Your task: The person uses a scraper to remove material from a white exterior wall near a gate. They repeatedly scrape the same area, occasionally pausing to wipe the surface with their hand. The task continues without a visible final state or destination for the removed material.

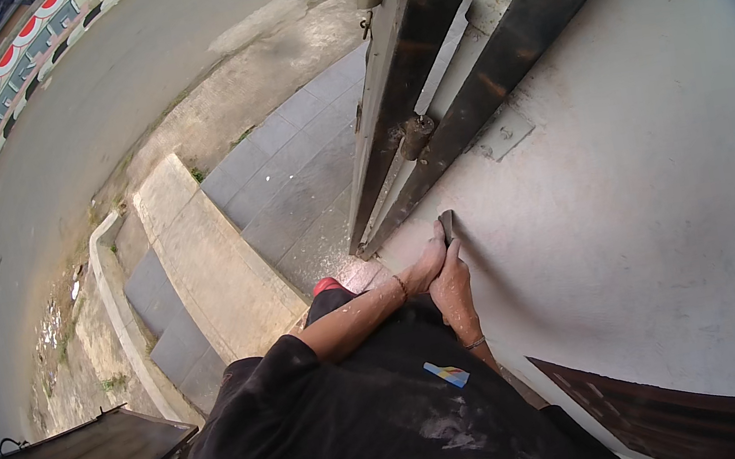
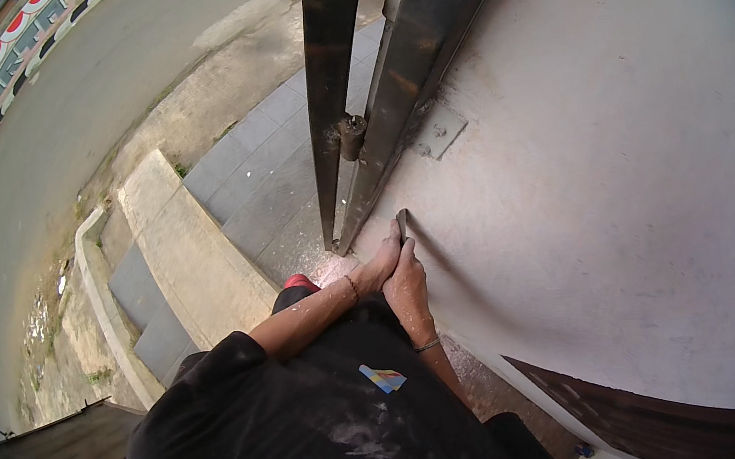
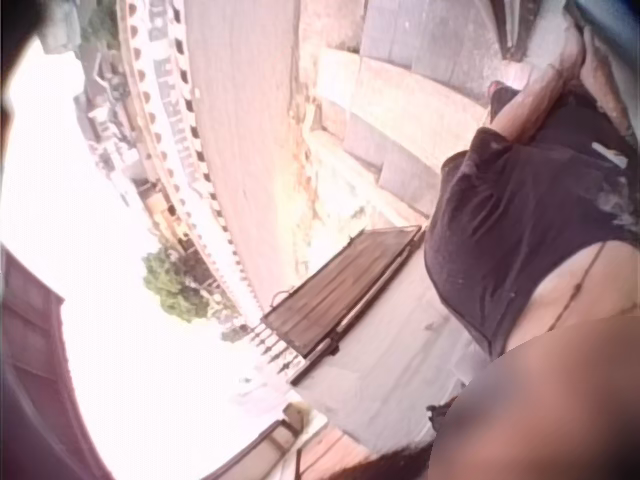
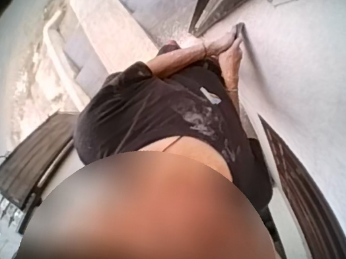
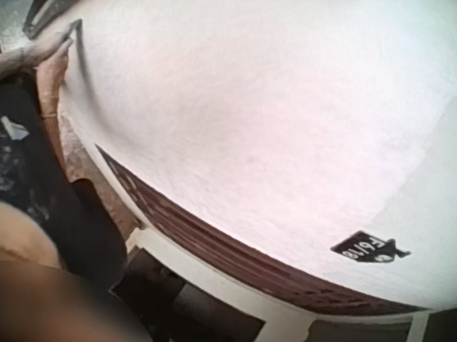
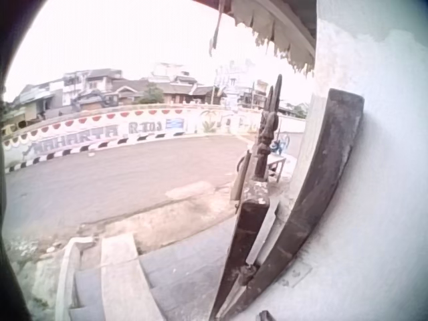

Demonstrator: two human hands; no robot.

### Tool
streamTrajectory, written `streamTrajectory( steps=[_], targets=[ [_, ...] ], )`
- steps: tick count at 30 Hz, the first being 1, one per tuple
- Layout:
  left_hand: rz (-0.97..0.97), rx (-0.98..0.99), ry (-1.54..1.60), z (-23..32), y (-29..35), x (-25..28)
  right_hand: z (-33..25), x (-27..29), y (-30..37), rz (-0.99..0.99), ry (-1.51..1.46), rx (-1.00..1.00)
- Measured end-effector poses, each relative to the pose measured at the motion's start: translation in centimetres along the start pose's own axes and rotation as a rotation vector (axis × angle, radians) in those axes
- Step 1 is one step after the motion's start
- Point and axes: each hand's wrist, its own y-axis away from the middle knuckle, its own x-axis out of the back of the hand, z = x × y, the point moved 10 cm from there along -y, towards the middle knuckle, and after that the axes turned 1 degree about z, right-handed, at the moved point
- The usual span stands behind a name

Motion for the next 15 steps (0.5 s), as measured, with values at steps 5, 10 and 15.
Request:
streamTrajectory(
  steps=[5,10,15],
  targets=[
    [-0.038,0.037,0.077,-0.2,0.3,-0.8,-0.7,0.5,0.4,0.024,-0.040,0.113],
    [0.002,0.053,0.168,2.5,3.6,-1.0,0.3,0.7,0.3,0.016,-0.020,0.101],
    [-0.009,0.101,0.249,2.3,3.3,-0.4,-0.2,0.1,-0.7,-0.038,0.053,0.176]
  ],
)
